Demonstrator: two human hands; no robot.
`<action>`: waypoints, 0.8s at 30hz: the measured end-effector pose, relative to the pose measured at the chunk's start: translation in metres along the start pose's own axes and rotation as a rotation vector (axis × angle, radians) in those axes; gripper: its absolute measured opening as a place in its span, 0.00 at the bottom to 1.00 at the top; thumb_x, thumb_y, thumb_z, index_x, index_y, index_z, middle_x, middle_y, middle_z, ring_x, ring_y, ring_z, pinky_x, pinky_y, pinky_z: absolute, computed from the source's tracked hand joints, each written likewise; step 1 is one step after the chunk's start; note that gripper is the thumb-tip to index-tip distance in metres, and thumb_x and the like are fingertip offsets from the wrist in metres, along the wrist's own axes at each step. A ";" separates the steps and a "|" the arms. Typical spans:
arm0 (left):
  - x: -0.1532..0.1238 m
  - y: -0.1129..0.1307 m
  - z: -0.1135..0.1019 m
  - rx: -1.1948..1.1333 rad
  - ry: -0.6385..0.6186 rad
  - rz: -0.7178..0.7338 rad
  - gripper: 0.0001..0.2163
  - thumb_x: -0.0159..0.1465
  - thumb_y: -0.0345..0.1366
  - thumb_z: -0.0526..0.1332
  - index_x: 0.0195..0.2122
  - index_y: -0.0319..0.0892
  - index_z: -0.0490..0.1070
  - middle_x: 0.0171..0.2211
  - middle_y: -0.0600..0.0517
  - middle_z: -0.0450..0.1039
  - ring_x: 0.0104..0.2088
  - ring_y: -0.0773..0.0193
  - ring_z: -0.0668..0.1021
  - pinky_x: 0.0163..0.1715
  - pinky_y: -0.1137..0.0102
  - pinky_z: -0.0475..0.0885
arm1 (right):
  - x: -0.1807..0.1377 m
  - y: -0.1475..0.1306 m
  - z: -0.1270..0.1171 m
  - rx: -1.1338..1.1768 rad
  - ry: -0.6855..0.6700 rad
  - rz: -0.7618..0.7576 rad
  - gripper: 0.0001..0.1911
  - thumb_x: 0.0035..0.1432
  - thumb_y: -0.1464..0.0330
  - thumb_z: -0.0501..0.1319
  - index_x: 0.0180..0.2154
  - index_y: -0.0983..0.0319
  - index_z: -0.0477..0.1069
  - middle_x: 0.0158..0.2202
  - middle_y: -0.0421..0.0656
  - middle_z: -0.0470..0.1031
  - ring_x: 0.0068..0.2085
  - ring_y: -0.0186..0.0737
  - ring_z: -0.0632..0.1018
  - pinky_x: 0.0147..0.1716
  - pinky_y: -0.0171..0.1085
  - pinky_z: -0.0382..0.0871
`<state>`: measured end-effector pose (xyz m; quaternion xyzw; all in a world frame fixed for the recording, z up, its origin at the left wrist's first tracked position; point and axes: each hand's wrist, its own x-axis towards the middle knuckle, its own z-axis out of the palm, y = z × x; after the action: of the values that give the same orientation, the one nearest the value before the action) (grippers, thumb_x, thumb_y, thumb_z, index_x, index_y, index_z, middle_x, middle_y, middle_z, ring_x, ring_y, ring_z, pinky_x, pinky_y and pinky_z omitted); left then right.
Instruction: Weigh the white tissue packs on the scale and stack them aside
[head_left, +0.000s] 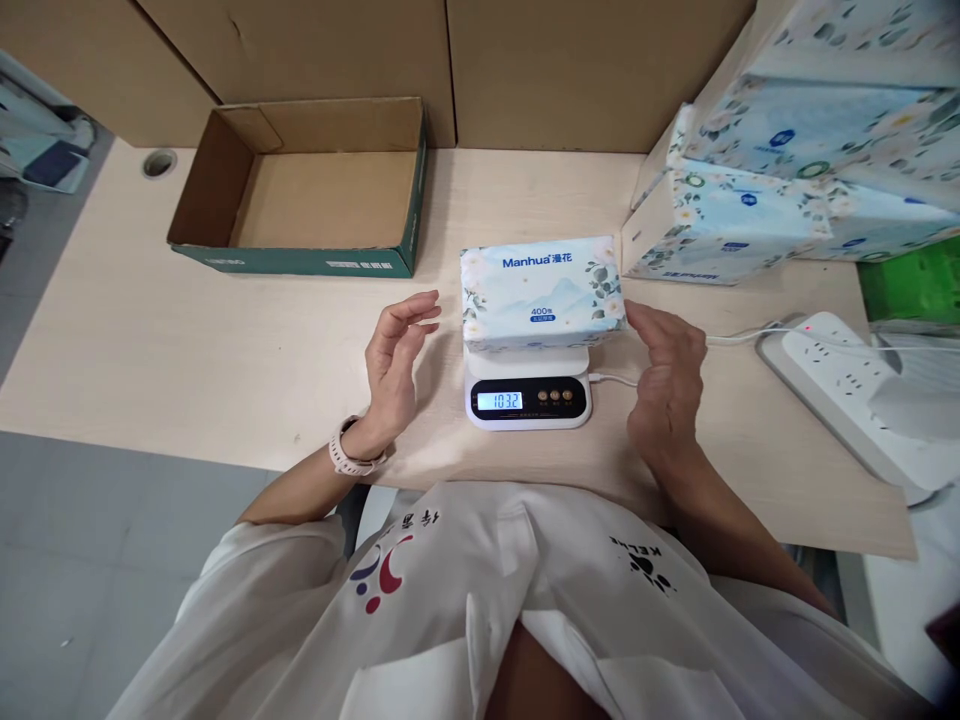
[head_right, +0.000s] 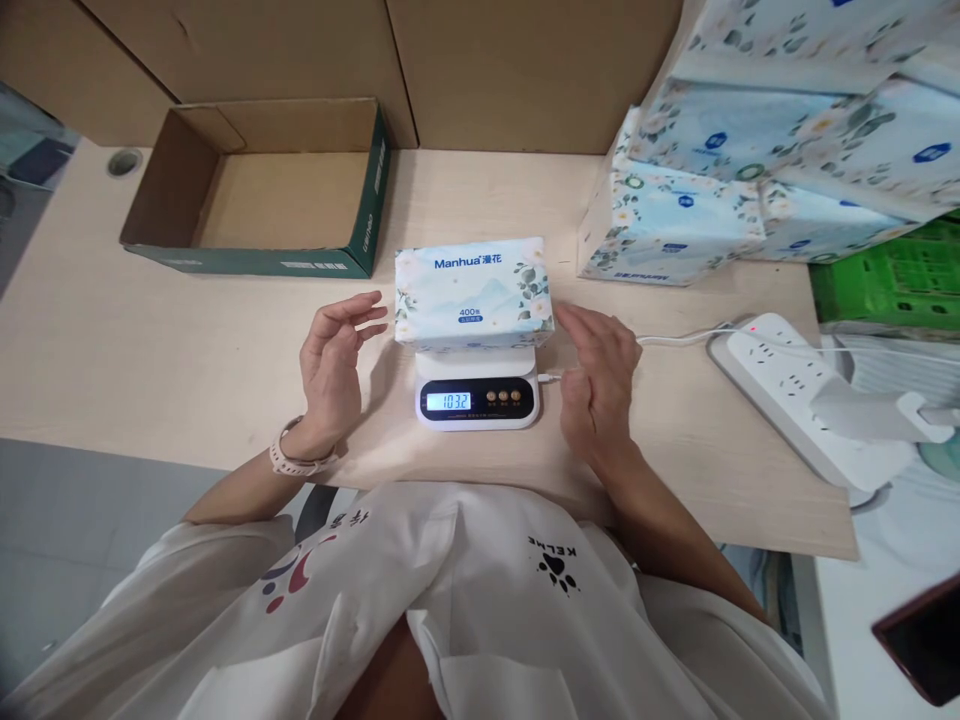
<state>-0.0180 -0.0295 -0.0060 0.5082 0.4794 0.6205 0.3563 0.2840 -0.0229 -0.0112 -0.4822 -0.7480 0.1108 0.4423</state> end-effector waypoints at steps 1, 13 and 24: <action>0.000 0.000 0.000 0.012 0.002 0.002 0.16 0.72 0.52 0.63 0.52 0.49 0.80 0.57 0.46 0.79 0.54 0.56 0.82 0.53 0.60 0.79 | 0.000 0.001 0.001 -0.010 -0.014 -0.011 0.29 0.75 0.58 0.43 0.70 0.49 0.66 0.66 0.44 0.75 0.67 0.52 0.72 0.68 0.60 0.62; 0.000 -0.011 -0.012 0.079 -0.163 0.018 0.24 0.65 0.43 0.68 0.64 0.54 0.74 0.67 0.48 0.72 0.71 0.47 0.71 0.72 0.46 0.66 | -0.001 0.001 0.002 0.008 -0.163 0.107 0.30 0.75 0.51 0.42 0.74 0.40 0.56 0.76 0.39 0.62 0.78 0.57 0.58 0.77 0.70 0.39; -0.002 -0.016 -0.017 0.152 -0.408 -0.043 0.44 0.64 0.52 0.71 0.78 0.62 0.51 0.82 0.53 0.37 0.81 0.43 0.34 0.79 0.41 0.32 | 0.000 0.009 0.006 0.007 -0.129 0.136 0.33 0.74 0.46 0.40 0.73 0.45 0.59 0.75 0.44 0.63 0.78 0.58 0.57 0.76 0.72 0.38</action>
<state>-0.0351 -0.0306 -0.0226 0.6384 0.4533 0.4590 0.4198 0.2849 -0.0164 -0.0198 -0.5220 -0.7402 0.1742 0.3864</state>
